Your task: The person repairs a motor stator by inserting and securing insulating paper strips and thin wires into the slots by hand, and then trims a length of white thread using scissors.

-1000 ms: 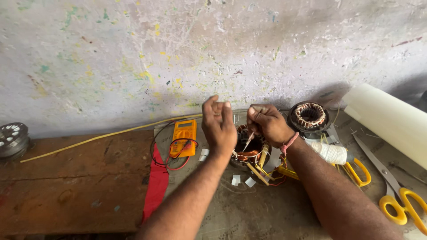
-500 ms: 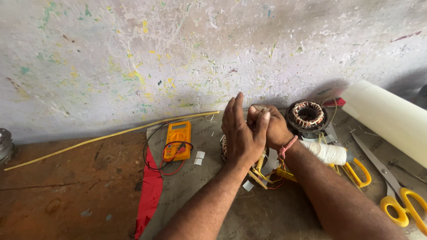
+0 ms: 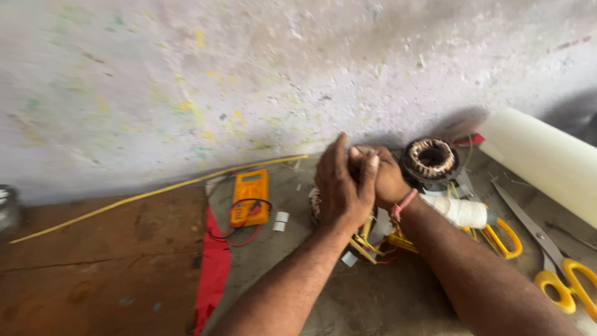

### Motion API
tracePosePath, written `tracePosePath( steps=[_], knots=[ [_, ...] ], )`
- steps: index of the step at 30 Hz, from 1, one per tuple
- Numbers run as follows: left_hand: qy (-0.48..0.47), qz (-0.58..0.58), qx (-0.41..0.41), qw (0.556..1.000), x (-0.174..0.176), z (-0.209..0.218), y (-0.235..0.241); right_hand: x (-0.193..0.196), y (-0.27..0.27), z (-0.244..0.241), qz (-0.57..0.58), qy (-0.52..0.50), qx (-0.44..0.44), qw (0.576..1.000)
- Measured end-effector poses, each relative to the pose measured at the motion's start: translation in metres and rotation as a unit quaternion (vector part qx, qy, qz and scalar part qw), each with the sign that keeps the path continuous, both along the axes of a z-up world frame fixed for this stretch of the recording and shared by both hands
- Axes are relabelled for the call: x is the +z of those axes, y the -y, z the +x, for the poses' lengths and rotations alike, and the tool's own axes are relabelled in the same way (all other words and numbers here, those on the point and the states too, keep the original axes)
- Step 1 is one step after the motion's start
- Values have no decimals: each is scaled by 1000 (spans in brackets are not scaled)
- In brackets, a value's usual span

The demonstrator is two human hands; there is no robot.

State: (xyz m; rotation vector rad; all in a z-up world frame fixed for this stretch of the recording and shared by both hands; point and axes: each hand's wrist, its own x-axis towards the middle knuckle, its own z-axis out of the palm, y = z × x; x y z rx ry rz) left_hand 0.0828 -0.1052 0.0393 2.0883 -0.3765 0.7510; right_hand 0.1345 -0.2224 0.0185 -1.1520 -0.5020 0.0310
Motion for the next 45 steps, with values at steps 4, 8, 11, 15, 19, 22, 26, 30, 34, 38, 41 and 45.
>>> tracePosePath(
  steps=[4, 8, 11, 15, 19, 22, 26, 30, 34, 38, 41, 45],
  knots=[
    [15, -95, -55, 994, 3, -1, -10, 6, 0, -3, -52, -5, -30, 998],
    [63, -237, -75, 967, 12, 16, -43, 6, 0, -5, -45, -9, 12, 999],
    [61, -223, -59, 971, 5, 5, -36, 12, -6, -11, -44, -26, 21, 998],
    [125, -146, -78, 978, -2, -5, -30, 16, -5, -15, -25, -31, 2, 999],
    [146, -125, -7, 981, -7, -10, -28, 15, -5, -15, -16, -40, -5, 999],
    [161, -82, 44, 983, -7, -11, -26, 13, -3, -13, -10, -44, -12, 999],
    [144, -33, 107, 983, -11, -9, -23, 5, -3, -9, -2, -32, 1, 999],
    [173, -113, 32, 978, -6, 8, -31, 12, -4, -10, -62, -20, -7, 998],
    [-25, -357, -38, 933, -13, 29, -70, 7, -2, -1, -71, 14, -3, 997],
    [-195, -236, -22, 952, -35, 16, -73, 4, -1, -4, -58, -5, 8, 998],
    [-185, -184, -141, 955, -49, 16, -71, 10, -2, -5, -54, -4, 15, 998],
    [-196, -274, -230, 913, -64, 18, -75, 9, -2, -9, -51, -12, 11, 999]
  ],
)
